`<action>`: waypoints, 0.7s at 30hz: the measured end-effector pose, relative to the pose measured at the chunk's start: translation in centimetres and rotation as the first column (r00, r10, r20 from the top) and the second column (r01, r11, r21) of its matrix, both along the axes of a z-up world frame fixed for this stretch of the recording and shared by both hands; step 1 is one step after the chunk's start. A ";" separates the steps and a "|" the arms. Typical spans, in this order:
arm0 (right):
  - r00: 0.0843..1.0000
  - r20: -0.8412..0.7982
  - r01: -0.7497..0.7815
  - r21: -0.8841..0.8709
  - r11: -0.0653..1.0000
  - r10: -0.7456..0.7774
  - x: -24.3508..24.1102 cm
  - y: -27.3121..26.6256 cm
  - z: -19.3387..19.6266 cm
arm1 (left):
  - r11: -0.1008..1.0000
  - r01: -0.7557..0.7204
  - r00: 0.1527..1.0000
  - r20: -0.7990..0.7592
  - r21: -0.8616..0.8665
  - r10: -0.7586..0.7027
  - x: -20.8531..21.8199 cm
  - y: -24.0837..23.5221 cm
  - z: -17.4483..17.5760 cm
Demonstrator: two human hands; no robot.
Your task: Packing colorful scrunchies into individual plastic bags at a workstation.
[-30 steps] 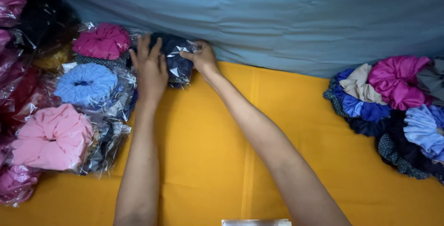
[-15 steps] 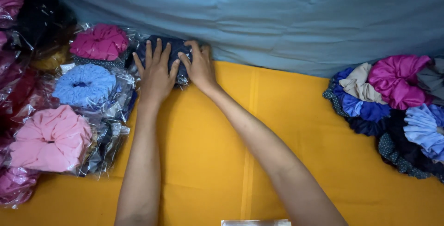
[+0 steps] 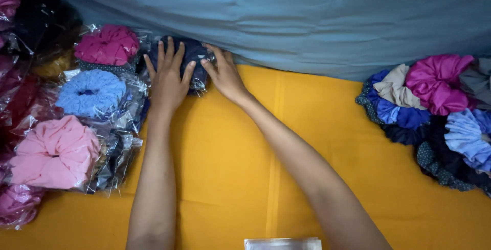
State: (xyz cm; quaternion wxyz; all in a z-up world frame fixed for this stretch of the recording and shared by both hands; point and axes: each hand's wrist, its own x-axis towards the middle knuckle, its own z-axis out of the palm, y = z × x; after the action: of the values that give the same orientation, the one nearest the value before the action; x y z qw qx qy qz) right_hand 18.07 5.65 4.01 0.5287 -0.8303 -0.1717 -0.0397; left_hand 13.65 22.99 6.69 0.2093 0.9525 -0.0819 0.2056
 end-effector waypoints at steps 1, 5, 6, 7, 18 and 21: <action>1.000 0.000 0.003 0.003 1.000 -0.003 0.1 -0.2 -0.2 | 1.000 0.003 1.000 0.000 0.003 -0.003 0.0 -0.1 0.2; 0.995 0.097 0.022 0.016 1.000 -0.024 -0.2 -2.5 -0.8 | 0.999 0.037 0.995 0.090 0.001 -0.037 0.0 -0.6 0.6; 0.984 0.179 0.021 0.021 1.000 -0.024 -0.3 -3.3 -0.8 | 0.998 0.055 0.991 0.120 -0.021 -0.052 0.1 -0.8 0.7; 0.983 0.180 0.029 0.023 0.999 -0.033 -1.0 -4.4 -0.1 | 0.998 0.063 0.991 0.120 -0.019 -0.060 -0.2 -1.4 1.2; 0.919 0.262 0.273 0.121 0.954 -0.296 -9.7 -21.1 6.6 | 0.931 0.361 0.922 0.173 -0.056 -0.347 -3.3 -10.9 2.9; 0.860 0.317 0.362 0.172 0.916 -0.400 -11.7 -26.8 7.4 | 0.890 0.455 0.883 0.155 -0.042 -0.444 -4.2 -15.1 3.2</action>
State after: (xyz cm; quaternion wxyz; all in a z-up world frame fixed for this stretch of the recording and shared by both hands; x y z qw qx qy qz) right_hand 6.32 -21.16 11.42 0.5153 -0.7984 -0.0917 -0.2977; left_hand 9.45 7.89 9.89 0.2818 0.8817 -0.3070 0.2215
